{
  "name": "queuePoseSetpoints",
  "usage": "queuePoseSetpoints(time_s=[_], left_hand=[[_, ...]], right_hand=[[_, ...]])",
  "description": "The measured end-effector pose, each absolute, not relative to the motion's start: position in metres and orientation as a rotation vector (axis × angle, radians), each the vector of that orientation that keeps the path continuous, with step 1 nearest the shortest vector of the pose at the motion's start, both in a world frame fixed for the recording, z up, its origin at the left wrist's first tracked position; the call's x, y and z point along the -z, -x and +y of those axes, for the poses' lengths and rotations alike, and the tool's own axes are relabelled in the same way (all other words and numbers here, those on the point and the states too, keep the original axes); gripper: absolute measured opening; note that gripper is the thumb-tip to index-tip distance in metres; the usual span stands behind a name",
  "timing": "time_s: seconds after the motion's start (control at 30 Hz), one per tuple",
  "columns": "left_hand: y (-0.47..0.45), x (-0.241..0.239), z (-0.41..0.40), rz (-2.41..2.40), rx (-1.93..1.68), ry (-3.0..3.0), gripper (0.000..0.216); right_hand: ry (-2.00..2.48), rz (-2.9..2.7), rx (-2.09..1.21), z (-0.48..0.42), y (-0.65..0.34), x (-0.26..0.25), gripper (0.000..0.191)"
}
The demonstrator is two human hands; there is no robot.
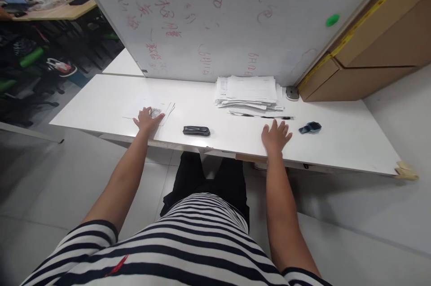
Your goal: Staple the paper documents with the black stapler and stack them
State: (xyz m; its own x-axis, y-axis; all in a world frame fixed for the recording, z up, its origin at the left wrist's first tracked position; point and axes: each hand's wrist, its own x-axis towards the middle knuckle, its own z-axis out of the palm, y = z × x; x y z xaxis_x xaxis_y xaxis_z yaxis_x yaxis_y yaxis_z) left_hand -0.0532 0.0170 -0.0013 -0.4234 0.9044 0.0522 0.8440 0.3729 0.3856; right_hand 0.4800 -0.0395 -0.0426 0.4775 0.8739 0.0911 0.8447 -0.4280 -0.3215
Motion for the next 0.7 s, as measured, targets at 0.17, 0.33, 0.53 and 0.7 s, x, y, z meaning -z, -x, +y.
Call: queuePoseSetpoints(time_s=[0.17, 0.33, 0.53, 0.7], left_hand=[[0.0517, 0.0055, 0.0180, 2.461, -0.587, -1.584, 0.073], [0.0524, 0.0087, 0.0204, 2.499, -0.691, -1.559, 0.056], [0.0462, 0.0064, 0.0168, 2.558, -0.740, -1.543, 0.046], [0.0463, 0.0075, 0.0144, 2.603, -0.793, -1.553, 0.034]], right_hand=[[2.417, -1.457, -0.152, -0.0390, -0.4805, 0.0426, 0.064], [2.411, -1.453, -0.154, -0.0393, -0.4805, 0.0425, 0.064], [2.404, -1.455, -0.138, -0.0398, -0.4801, 0.0422, 0.062], [2.391, -1.451, -0.121, -0.0400, -0.4803, 0.0430, 0.061]])
